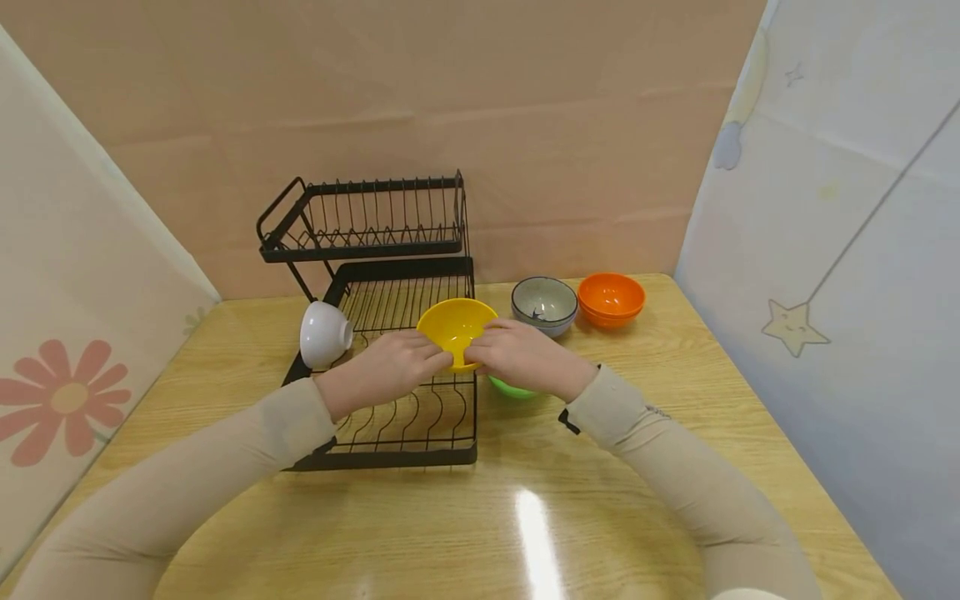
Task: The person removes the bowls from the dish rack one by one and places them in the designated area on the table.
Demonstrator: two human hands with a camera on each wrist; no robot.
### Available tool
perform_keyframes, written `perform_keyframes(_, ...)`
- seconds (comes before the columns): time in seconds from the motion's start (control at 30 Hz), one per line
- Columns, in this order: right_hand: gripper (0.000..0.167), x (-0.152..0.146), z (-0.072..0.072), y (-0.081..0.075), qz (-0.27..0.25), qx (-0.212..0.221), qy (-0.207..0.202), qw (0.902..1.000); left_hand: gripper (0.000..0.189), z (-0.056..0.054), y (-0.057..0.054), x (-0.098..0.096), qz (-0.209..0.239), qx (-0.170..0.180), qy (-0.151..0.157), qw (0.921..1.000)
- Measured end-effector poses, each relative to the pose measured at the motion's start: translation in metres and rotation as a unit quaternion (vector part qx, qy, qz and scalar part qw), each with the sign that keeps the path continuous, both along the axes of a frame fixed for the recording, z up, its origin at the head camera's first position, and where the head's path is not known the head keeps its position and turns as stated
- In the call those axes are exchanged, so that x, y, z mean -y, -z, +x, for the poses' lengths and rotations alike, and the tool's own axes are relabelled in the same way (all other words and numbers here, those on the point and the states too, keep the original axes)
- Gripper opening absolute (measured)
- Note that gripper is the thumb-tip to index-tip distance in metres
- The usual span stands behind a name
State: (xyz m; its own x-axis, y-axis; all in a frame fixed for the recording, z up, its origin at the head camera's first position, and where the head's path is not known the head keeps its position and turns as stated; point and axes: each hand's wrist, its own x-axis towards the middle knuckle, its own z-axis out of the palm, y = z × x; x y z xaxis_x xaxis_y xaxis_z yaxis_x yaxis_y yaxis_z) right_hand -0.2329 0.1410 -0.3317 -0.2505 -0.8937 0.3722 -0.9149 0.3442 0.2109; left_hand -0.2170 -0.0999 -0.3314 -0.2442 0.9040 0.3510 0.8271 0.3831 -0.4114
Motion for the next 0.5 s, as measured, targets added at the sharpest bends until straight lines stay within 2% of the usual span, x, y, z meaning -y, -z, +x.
perform_keyframes(0.23, 0.026, -0.0019, -0.0014, 0.0019, -0.051, -0.011, -0.024, 0.9983, 0.011, 0.0003, -0.0011, -0.0004, 0.001, 0.003, 0.005, 1.0)
perform_keyframes(0.4, 0.029, -0.0027, -0.0022, 0.0032, -0.06, -0.018, -0.028, 0.9977, 0.009, -0.0004, -0.0012, -0.0008, -0.004, 0.006, 0.004, 1.0)
perform_keyframes(0.5, 0.029, -0.0031, -0.0017, 0.0036, -0.062, -0.018, -0.024, 0.9977, 0.009, -0.0013, -0.0014, -0.0008, 0.0, 0.021, 0.004, 0.9998)
